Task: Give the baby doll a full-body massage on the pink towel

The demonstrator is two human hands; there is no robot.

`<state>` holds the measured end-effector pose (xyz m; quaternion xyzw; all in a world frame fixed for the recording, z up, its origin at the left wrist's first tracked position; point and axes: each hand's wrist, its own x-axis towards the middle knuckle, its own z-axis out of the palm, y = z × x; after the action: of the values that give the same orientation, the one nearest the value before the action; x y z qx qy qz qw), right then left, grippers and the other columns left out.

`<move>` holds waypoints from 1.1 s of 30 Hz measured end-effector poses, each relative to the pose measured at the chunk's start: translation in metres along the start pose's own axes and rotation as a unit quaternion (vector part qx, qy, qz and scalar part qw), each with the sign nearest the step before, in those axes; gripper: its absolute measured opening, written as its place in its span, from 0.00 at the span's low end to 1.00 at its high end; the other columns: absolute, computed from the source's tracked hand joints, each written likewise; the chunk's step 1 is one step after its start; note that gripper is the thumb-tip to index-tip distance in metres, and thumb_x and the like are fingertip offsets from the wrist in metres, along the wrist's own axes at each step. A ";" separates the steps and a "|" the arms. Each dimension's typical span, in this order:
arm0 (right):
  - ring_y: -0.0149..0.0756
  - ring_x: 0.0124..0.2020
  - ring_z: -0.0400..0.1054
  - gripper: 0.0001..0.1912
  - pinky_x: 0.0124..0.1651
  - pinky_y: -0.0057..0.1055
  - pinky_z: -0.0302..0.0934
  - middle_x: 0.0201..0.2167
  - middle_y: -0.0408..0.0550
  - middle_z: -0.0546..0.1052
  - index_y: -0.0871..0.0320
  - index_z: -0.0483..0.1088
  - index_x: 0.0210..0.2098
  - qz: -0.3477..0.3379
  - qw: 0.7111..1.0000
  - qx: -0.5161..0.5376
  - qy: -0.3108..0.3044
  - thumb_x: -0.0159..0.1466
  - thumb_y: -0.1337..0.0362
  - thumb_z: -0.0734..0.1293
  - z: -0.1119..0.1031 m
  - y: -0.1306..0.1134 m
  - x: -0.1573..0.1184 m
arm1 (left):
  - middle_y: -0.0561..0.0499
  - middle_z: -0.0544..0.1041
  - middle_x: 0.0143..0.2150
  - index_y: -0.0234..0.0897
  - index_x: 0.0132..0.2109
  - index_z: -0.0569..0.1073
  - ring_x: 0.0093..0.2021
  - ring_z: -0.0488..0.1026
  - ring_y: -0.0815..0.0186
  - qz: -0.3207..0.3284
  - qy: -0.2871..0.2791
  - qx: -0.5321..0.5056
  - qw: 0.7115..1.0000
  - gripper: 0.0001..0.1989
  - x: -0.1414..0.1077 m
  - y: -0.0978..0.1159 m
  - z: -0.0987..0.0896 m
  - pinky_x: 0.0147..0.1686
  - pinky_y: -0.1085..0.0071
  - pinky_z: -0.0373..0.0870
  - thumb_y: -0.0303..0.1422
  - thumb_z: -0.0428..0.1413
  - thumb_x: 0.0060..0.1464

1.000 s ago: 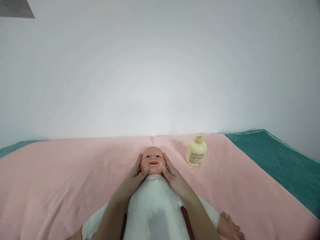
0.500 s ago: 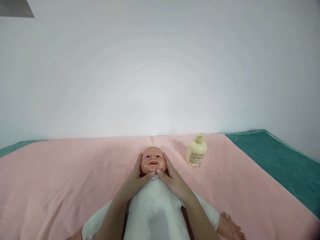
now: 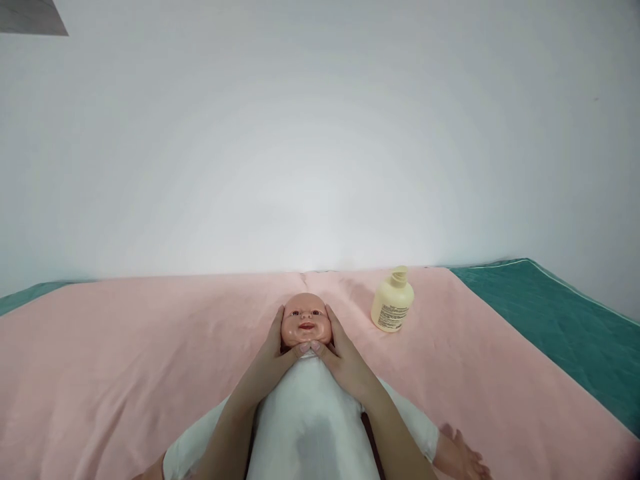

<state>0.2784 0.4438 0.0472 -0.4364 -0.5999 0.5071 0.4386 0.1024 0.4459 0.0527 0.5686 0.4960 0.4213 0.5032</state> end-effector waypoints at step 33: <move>0.38 0.68 0.44 0.40 0.68 0.42 0.41 0.68 0.39 0.49 0.45 0.42 0.67 0.024 0.998 0.057 -0.018 0.62 0.42 0.61 -0.013 0.016 0.011 | 0.48 0.56 0.68 0.50 0.68 0.48 0.60 0.65 0.56 -0.111 0.043 -0.129 0.985 0.41 0.008 -0.004 -0.005 0.57 0.61 0.66 0.57 0.51 0.52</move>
<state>0.2898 0.4588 0.0336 -0.4153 -0.5672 0.5590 0.4397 0.0986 0.4550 0.0495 0.4218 0.5190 0.4474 0.5938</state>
